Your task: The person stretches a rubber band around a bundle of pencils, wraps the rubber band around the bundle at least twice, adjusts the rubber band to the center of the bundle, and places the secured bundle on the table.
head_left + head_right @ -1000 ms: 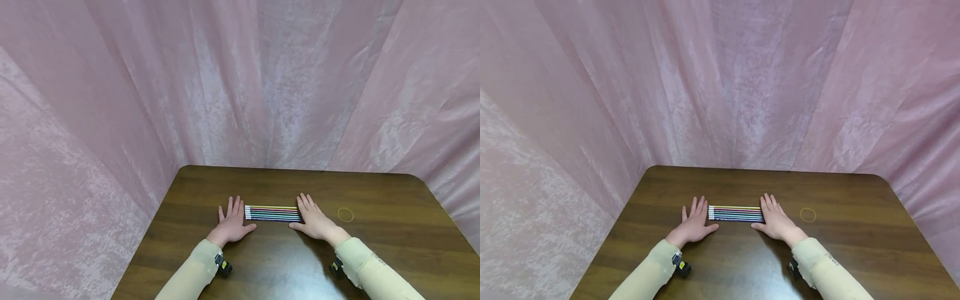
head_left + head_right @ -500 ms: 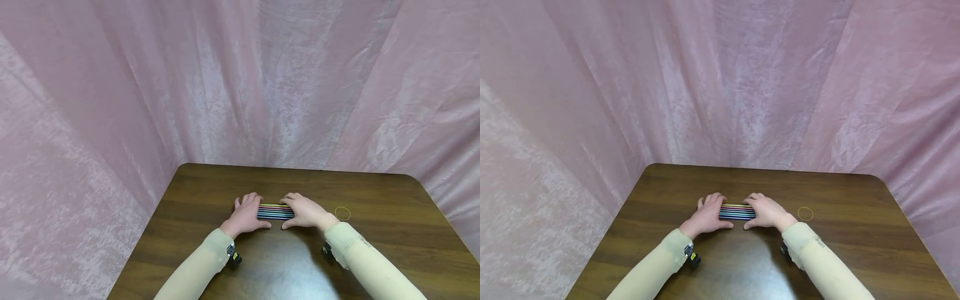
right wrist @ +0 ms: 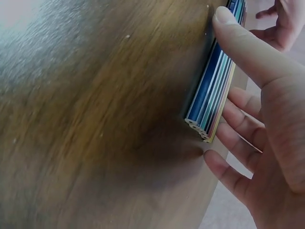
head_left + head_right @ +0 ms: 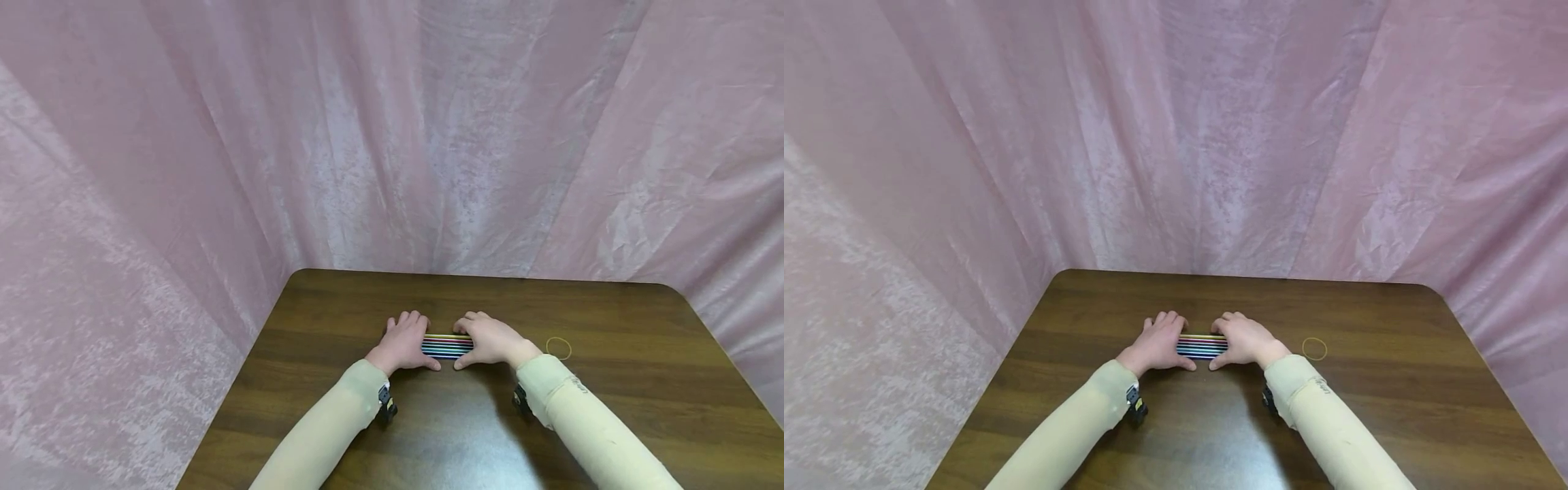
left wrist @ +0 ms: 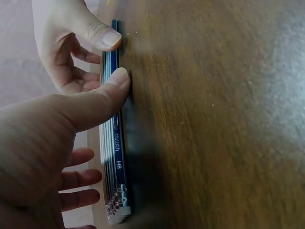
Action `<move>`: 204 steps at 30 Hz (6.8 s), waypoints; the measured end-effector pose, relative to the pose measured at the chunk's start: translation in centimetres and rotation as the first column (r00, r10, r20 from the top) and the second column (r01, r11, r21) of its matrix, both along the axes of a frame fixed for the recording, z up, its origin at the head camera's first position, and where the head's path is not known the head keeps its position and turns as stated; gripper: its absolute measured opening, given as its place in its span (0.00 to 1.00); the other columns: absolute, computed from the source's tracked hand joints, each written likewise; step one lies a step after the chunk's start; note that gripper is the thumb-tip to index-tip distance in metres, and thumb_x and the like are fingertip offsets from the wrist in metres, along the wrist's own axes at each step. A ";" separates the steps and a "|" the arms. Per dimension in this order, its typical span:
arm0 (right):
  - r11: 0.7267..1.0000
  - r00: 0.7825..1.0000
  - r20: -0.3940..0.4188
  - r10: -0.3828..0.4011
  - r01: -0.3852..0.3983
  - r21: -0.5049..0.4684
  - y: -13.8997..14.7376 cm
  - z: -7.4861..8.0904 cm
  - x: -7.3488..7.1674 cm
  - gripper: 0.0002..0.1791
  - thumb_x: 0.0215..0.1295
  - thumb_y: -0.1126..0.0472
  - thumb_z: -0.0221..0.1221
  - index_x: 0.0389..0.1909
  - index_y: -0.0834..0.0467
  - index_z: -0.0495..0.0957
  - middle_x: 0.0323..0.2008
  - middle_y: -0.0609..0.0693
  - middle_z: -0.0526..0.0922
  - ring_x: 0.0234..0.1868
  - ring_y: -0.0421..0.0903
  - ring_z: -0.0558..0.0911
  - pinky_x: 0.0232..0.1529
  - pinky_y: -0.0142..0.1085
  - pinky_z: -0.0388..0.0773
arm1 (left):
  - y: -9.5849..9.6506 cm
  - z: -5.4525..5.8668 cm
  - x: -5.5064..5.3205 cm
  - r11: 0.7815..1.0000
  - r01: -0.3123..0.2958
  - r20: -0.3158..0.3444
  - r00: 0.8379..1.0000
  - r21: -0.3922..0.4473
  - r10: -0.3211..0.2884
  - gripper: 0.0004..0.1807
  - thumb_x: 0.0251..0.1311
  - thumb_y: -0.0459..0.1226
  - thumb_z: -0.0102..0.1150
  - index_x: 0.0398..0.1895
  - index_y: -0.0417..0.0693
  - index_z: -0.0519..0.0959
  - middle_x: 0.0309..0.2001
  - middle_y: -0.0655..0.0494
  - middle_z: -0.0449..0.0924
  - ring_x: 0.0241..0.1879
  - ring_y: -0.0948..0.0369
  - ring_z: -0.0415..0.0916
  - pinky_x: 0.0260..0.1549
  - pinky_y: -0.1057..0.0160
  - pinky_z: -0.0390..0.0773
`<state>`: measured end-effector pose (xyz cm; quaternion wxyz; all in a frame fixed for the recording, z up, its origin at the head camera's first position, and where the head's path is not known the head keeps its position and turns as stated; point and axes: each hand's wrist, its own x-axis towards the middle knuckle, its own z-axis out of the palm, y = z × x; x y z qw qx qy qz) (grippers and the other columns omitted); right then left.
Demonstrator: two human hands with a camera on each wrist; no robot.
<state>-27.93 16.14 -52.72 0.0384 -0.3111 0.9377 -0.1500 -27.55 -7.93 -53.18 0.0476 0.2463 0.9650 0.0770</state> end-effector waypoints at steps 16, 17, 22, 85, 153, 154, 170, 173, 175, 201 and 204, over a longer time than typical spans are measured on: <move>0.989 0.989 0.010 -0.145 0.145 0.018 -1.5 -0.3 0.4 0.36 0.39 0.46 0.87 0.47 0.57 0.83 0.43 0.48 0.82 0.48 0.53 0.79 0.50 0.51 0.81 | 1.4 -0.1 -0.3 0.999 -0.048 0.003 0.999 0.000 0.048 0.38 0.41 0.60 0.88 0.49 0.50 0.80 0.46 0.58 0.76 0.48 0.56 0.70 0.47 0.54 0.72; 0.987 0.987 0.014 -0.158 0.158 0.019 -1.6 -0.2 0.5 0.35 0.39 0.46 0.87 0.46 0.57 0.82 0.43 0.48 0.82 0.48 0.53 0.79 0.50 0.51 0.81 | 1.5 -0.1 -0.3 0.999 -0.050 0.003 0.999 -0.003 0.050 0.38 0.41 0.59 0.88 0.48 0.50 0.80 0.46 0.58 0.76 0.49 0.56 0.70 0.48 0.54 0.72; 0.980 0.979 0.025 -0.201 0.201 0.008 -1.9 -0.4 0.8 0.34 0.38 0.47 0.87 0.45 0.56 0.83 0.42 0.47 0.81 0.47 0.52 0.79 0.49 0.51 0.81 | 1.7 -0.1 -0.3 0.998 -0.066 0.009 0.998 -0.004 0.066 0.37 0.40 0.58 0.88 0.48 0.50 0.80 0.46 0.58 0.76 0.49 0.55 0.70 0.49 0.54 0.73; 0.970 0.977 0.048 -0.208 0.200 0.139 -3.6 0.5 2.4 0.14 0.56 0.54 0.79 0.36 0.51 0.83 0.31 0.43 0.80 0.32 0.45 0.79 0.36 0.49 0.80 | 1.6 -0.1 0.7 0.995 -0.021 0.062 0.998 -0.095 0.027 0.21 0.61 0.57 0.76 0.38 0.50 0.85 0.36 0.56 0.81 0.43 0.55 0.77 0.44 0.52 0.79; 0.942 0.869 -0.383 -0.315 0.336 -0.012 -3.5 -0.2 4.9 0.13 0.67 0.58 0.72 0.40 0.59 0.77 0.36 0.56 0.82 0.41 0.59 0.82 0.33 0.54 0.76 | 2.9 -1.4 2.2 0.993 -0.005 -0.435 0.899 -0.120 -0.048 0.04 0.79 0.35 0.55 0.50 0.49 0.78 0.43 0.52 0.80 0.46 0.52 0.74 0.43 0.50 0.72; 0.940 0.866 -0.385 -0.319 0.340 -0.015 -3.4 -0.2 4.9 0.13 0.66 0.59 0.73 0.41 0.59 0.77 0.36 0.56 0.82 0.41 0.59 0.83 0.33 0.54 0.75 | 2.8 -1.4 2.2 0.993 -0.001 -0.438 0.897 -0.116 -0.050 0.04 0.79 0.35 0.54 0.50 0.49 0.77 0.43 0.52 0.80 0.46 0.52 0.74 0.44 0.50 0.72; 0.925 0.839 -0.411 -0.356 0.380 -0.026 -2.6 -0.7 4.7 0.18 0.57 0.63 0.77 0.40 0.59 0.76 0.35 0.55 0.80 0.40 0.59 0.82 0.33 0.52 0.76 | 1.8 -1.6 2.2 0.994 0.002 -0.413 0.909 -0.109 -0.047 0.06 0.80 0.35 0.53 0.55 0.50 0.74 0.46 0.52 0.75 0.48 0.53 0.69 0.47 0.51 0.69; 0.918 0.833 -0.411 -0.370 0.396 -0.025 -2.3 -0.7 4.7 0.19 0.56 0.62 0.77 0.40 0.60 0.76 0.35 0.56 0.81 0.40 0.59 0.82 0.34 0.53 0.76 | 1.5 -1.5 2.1 0.994 -0.003 -0.410 0.911 -0.106 -0.040 0.06 0.80 0.33 0.53 0.54 0.49 0.74 0.46 0.52 0.74 0.48 0.52 0.68 0.47 0.51 0.69; 0.913 0.827 -0.414 -0.380 0.406 -0.028 -2.1 -0.7 4.7 0.20 0.56 0.62 0.78 0.40 0.61 0.76 0.35 0.57 0.81 0.40 0.60 0.82 0.34 0.54 0.76 | 1.4 -1.5 2.0 0.994 -0.007 -0.397 0.917 -0.112 -0.038 0.06 0.80 0.33 0.52 0.55 0.49 0.74 0.46 0.52 0.74 0.49 0.52 0.68 0.48 0.50 0.68; 0.849 0.883 -0.044 -0.467 0.434 -0.301 0.7 0.5 5.8 0.14 0.69 0.68 0.61 0.54 0.64 0.81 0.44 0.54 0.85 0.48 0.54 0.85 0.51 0.53 0.82 | -0.2 -0.9 2.0 0.995 0.094 -0.223 0.970 -0.015 -0.095 0.17 0.73 0.28 0.62 0.60 0.47 0.73 0.46 0.54 0.75 0.45 0.55 0.64 0.44 0.55 0.61; 0.859 0.903 -0.001 -0.429 0.407 -0.309 0.7 0.4 6.1 0.21 0.71 0.68 0.61 0.63 0.68 0.78 0.52 0.60 0.84 0.54 0.57 0.85 0.58 0.55 0.79 | -0.2 -0.7 1.9 0.996 0.082 -0.247 0.965 -0.035 -0.088 0.15 0.76 0.29 0.59 0.60 0.48 0.73 0.46 0.54 0.75 0.46 0.55 0.64 0.45 0.54 0.62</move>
